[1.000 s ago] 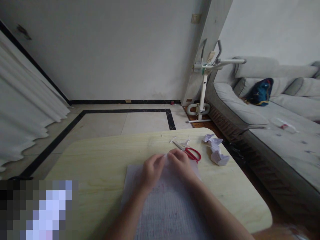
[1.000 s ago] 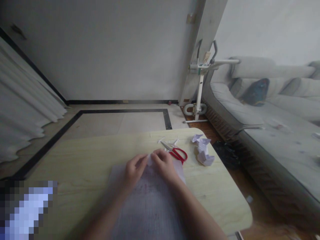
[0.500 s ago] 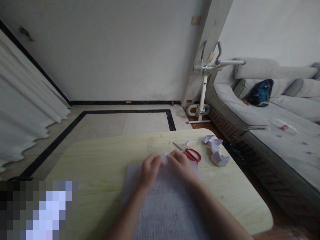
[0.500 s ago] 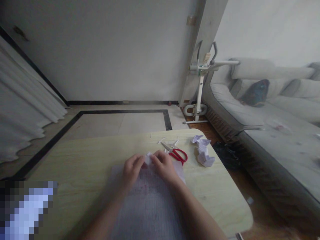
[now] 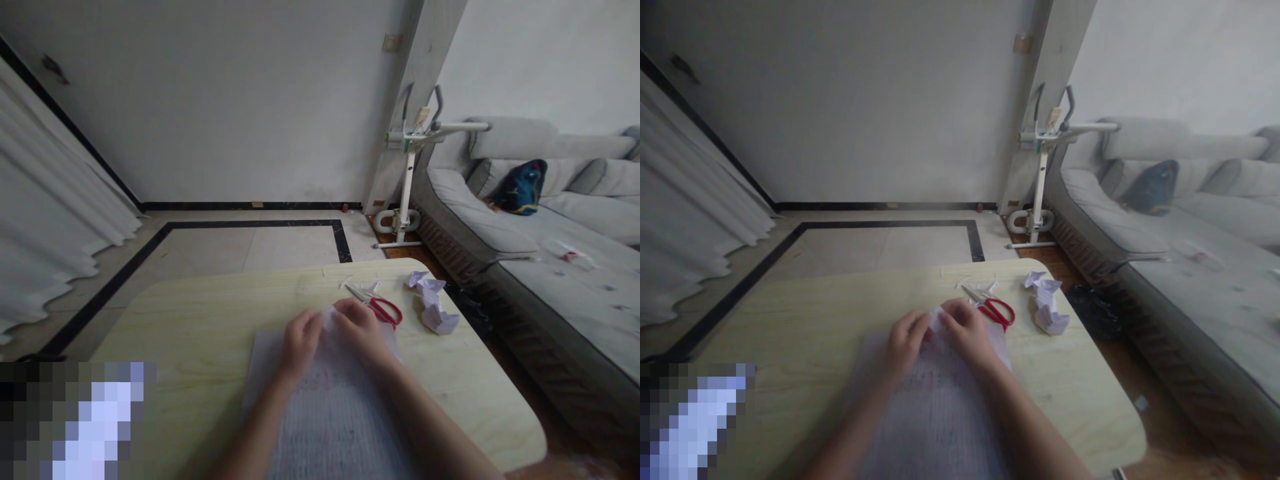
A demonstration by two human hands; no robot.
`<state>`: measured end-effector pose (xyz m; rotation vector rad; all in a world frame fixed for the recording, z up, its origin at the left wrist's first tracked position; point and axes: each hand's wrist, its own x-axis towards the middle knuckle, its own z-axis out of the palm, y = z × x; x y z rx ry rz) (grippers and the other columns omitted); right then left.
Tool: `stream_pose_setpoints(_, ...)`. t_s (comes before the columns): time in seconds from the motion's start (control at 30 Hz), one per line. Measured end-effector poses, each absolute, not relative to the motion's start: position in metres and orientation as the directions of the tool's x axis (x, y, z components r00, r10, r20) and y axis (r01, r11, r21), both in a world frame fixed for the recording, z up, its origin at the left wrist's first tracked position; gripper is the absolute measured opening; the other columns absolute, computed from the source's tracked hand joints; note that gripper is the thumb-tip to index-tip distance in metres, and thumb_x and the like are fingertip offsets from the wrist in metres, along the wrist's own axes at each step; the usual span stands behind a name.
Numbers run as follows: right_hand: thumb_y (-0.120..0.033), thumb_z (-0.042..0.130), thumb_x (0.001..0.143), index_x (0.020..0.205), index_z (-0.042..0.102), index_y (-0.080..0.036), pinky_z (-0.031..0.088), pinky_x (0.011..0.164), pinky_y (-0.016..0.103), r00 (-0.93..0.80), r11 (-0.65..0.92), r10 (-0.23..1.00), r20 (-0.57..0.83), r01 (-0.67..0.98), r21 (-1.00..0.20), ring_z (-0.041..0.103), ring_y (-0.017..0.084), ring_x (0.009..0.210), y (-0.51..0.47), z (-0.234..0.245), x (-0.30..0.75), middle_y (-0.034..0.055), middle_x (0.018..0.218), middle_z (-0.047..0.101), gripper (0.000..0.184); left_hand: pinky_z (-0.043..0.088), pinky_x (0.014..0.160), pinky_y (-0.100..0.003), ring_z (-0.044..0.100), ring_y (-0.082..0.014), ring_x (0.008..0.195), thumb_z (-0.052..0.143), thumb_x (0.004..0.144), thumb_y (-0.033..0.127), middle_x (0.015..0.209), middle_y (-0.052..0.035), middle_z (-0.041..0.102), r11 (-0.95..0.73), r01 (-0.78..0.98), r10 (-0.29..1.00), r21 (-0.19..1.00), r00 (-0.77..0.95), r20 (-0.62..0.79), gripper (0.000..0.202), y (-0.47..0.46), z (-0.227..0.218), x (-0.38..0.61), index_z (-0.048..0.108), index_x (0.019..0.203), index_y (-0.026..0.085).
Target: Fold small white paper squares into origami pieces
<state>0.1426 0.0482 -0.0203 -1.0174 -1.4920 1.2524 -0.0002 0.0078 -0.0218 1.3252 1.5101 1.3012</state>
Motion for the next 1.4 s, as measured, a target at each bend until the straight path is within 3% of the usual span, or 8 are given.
stream_pose_setpoints(0.2, -0.027, 0.059, 0.081, 0.097, 0.063, -0.019, 0.042, 0.052, 0.024, -0.232, 0.136, 0.965, 0.121, 0.050, -0.989, 0.054, 0.013, 0.059, 0.049, -0.023, 0.144, -0.0019, 0.068, 0.057, 0.019, 0.042, 0.054, -0.021, 0.055, -0.0133, 0.058, 0.053, 0.087, 0.041, 0.060, 0.0026, 0.057, -0.067, 0.210, 0.983, 0.975, -0.153, 0.101, 0.027, 0.008, -0.022, 0.003, 0.062, 0.080, 0.017)
stream_pose_setpoints(0.43, -0.026, 0.061, 0.081, 0.091, 0.063, -0.017, 0.047, 0.064, 0.026, -0.212, 0.232, 0.956, 0.204, 0.115, -0.966, 0.060, 0.016, 0.071, 0.048, -0.024, 0.142, 0.0030, 0.080, 0.065, 0.013, 0.047, 0.059, -0.022, 0.061, -0.0149, 0.063, 0.056, 0.085, 0.042, 0.073, -0.0019, 0.066, -0.058, 0.184, 0.978, 0.981, -0.188, 0.093, 0.026, 0.010, -0.029, 0.003, 0.064, 0.085, 0.017)
stream_pose_setpoints(0.57, -0.022, 0.060, 0.082, 0.080, 0.061, -0.018, 0.046, 0.063, 0.027, -0.094, 0.377, 0.926, 0.366, 0.194, -0.906, 0.057, 0.015, 0.068, 0.047, -0.021, 0.142, 0.0022, 0.076, 0.062, 0.004, 0.049, 0.059, -0.023, 0.064, -0.0147, 0.063, 0.059, 0.083, 0.044, 0.076, -0.0023, 0.067, -0.052, 0.032, 0.936, 0.998, -0.346, 0.059, 0.028, 0.011, -0.025, 0.001, 0.060, 0.091, 0.017)
stream_pose_setpoints(0.73, -0.011, 0.060, 0.079, 0.084, 0.063, -0.021, 0.048, 0.070, 0.029, -0.157, 0.567, 0.824, 0.545, 0.244, -0.787, 0.057, 0.016, 0.077, 0.042, -0.021, 0.140, 0.0039, 0.088, 0.059, 0.011, 0.052, 0.061, -0.026, 0.066, -0.0157, 0.065, 0.061, 0.082, 0.043, 0.078, -0.0032, 0.070, -0.040, -0.136, 0.976, 0.990, -0.215, 0.010, 0.037, 0.011, -0.018, 0.000, 0.057, 0.108, 0.017)
stream_pose_setpoints(0.83, -0.012, 0.065, 0.076, 0.085, 0.066, -0.022, 0.049, 0.078, 0.033, -0.200, 0.569, 0.822, 0.533, 0.260, -0.781, 0.058, 0.019, 0.089, 0.041, -0.023, 0.139, 0.0052, 0.095, 0.058, 0.013, 0.053, 0.069, -0.025, 0.067, -0.0179, 0.080, 0.066, 0.078, 0.037, 0.090, -0.0066, 0.071, -0.035, -0.100, 0.979, 0.994, -0.202, 0.014, 0.031, 0.013, -0.018, 0.001, 0.065, 0.099, 0.015)
stream_pose_setpoints(1.03, -0.020, 0.067, 0.079, 0.093, 0.069, -0.023, 0.045, 0.093, 0.037, -0.282, 0.486, 0.860, 0.425, 0.199, -0.851, 0.056, 0.022, 0.107, 0.044, -0.018, 0.143, 0.0067, 0.110, 0.058, 0.015, 0.053, 0.074, -0.026, 0.067, -0.0183, 0.083, 0.067, 0.076, 0.030, 0.091, -0.0064, 0.072, -0.034, -0.111, 0.977, 0.993, -0.211, 0.010, 0.024, 0.014, -0.018, -0.002, 0.067, 0.094, 0.015)
stream_pose_setpoints(1.27, -0.027, 0.066, 0.081, 0.095, 0.070, -0.022, 0.051, 0.082, 0.032, -0.342, 0.319, 0.891, 0.299, 0.004, -0.948, 0.061, 0.019, 0.099, 0.048, -0.019, 0.144, 0.0069, 0.106, 0.061, 0.016, 0.052, 0.078, -0.027, 0.067, -0.0195, 0.089, 0.067, 0.077, 0.030, 0.097, -0.0073, 0.071, -0.058, -0.113, 0.979, 0.992, -0.201, 0.035, 0.025, 0.016, -0.019, -0.004, 0.067, 0.097, 0.015)
stream_pose_setpoints(1.4, -0.028, 0.070, 0.078, 0.092, 0.070, -0.022, 0.050, 0.085, 0.033, -0.362, 0.240, 0.899, 0.247, -0.067, -0.969, 0.062, 0.020, 0.098, 0.051, -0.019, 0.145, 0.0059, 0.103, 0.064, 0.015, 0.051, 0.080, -0.027, 0.067, -0.0196, 0.091, 0.067, 0.077, 0.031, 0.099, -0.0074, 0.071, -0.065, -0.094, 0.981, 0.993, -0.187, 0.046, 0.026, 0.016, -0.019, -0.004, 0.066, 0.098, 0.015)
